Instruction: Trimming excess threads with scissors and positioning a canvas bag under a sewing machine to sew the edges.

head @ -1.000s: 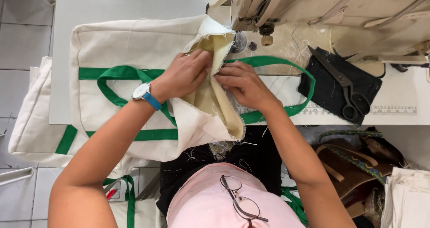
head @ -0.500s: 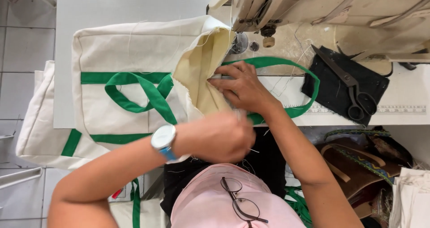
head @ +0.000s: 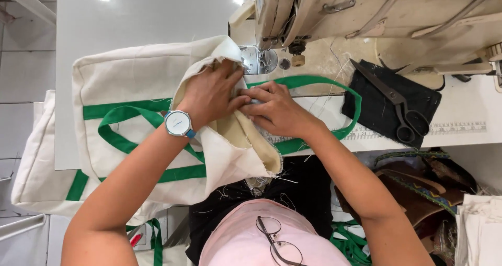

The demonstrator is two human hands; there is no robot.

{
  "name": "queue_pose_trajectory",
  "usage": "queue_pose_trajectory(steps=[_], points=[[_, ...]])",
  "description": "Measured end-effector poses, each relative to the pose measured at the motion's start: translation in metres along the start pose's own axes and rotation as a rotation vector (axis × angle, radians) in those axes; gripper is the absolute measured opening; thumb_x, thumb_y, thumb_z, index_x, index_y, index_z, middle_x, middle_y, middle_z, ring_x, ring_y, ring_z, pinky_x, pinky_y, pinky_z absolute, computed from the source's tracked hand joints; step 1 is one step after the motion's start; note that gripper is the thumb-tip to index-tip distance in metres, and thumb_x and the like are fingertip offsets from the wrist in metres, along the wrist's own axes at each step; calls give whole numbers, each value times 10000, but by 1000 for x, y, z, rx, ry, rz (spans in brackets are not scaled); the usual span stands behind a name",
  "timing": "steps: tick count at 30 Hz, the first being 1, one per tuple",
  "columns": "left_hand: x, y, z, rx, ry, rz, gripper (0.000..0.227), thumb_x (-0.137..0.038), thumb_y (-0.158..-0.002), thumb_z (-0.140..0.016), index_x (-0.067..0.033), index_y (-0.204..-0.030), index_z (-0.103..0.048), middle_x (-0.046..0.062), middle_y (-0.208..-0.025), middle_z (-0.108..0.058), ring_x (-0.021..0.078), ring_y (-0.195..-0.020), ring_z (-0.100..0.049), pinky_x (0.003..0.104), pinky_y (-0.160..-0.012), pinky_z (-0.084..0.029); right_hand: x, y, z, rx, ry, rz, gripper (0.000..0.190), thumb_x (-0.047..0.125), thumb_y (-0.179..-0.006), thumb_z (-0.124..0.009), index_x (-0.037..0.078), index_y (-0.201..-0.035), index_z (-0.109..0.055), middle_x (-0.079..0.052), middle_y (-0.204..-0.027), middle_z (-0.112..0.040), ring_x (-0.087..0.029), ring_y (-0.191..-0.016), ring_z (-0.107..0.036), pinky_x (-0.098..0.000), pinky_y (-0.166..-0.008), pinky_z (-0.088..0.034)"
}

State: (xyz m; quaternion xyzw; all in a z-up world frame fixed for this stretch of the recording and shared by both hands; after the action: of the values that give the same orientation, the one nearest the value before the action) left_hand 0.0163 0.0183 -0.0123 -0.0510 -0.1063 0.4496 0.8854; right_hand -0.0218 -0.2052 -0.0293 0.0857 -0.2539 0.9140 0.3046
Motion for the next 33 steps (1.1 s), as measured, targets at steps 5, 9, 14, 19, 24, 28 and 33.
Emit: queue_pose_trajectory(steps=[5,9,14,19,24,28,33], points=[[6,-5,19,66,-25,40,757,-740,-789,-667,-184,-1303,-663,65,-1288,-501,461,-1110,-635,536,-830,-608,4,-2,7,29,-54,-27,283,399,-1010,-574,412,-1253,-718,91,-1483,-578,-183,-1291,-539,-367,-1029,-348],[9,-15,38,184,89,87,703,-546,-777,-690,-93,-1312,-641,105,-1230,-435,485,-1093,-583,505,-698,-652,4,-3,6,70,-57,-71,275,399,-1007,-572,396,-1243,-713,109,-1500,-554,-180,-1321,-516,-362,-1046,-321],[7,-10,26,4,181,-14,695,-265,-790,-683,-221,-1467,-533,225,-1165,-449,586,-900,-644,554,-677,-617,6,-7,11,78,-58,-81,259,394,-1004,-573,386,-1219,-717,104,-1460,-570,-203,-1301,-518,-374,-1051,-323],[-36,9,18,-221,259,-294,233,-128,-954,-495,-137,-1166,-593,56,-1077,-561,291,-914,-659,336,-628,-551,-10,7,-11,105,-9,-93,139,460,-953,-653,375,-1000,-752,115,-1151,-631,-215,-1243,-532,-414,-1016,-353],[-5,18,-2,-165,347,-141,469,-467,-995,-514,-156,-1338,-589,103,-1210,-665,349,-1044,-685,459,-819,-545,-2,1,-1,95,-22,-62,206,422,-978,-615,363,-1137,-732,68,-1376,-603,-217,-1311,-510,-416,-1054,-330],[-1,19,-20,-323,523,-109,382,-432,-1037,-568,-135,-1253,-673,143,-1191,-668,379,-1084,-664,412,-843,-567,5,-4,16,104,-111,-35,231,350,-997,-622,290,-1190,-735,1,-1467,-601,-258,-1373,-514,-446,-1142,-312],[-2,25,-21,-270,579,-70,400,-362,-926,-692,-131,-1252,-694,165,-1256,-647,429,-1172,-618,453,-975,-502,-35,-4,25,-29,-341,-323,216,207,-955,-703,209,-1157,-779,-31,-1138,-741,-265,-1071,-665,-443,-984,-465]])
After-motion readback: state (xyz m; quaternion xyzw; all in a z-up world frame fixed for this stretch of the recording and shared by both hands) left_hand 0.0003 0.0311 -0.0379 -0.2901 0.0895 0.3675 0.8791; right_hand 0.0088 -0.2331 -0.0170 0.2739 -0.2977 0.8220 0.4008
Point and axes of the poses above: each hand's wrist, its own y-axis away from the middle knuckle, its own z-axis out of the back of the hand, x = y × z, the point moved 1 cm from there along -y, towards the middle knuckle
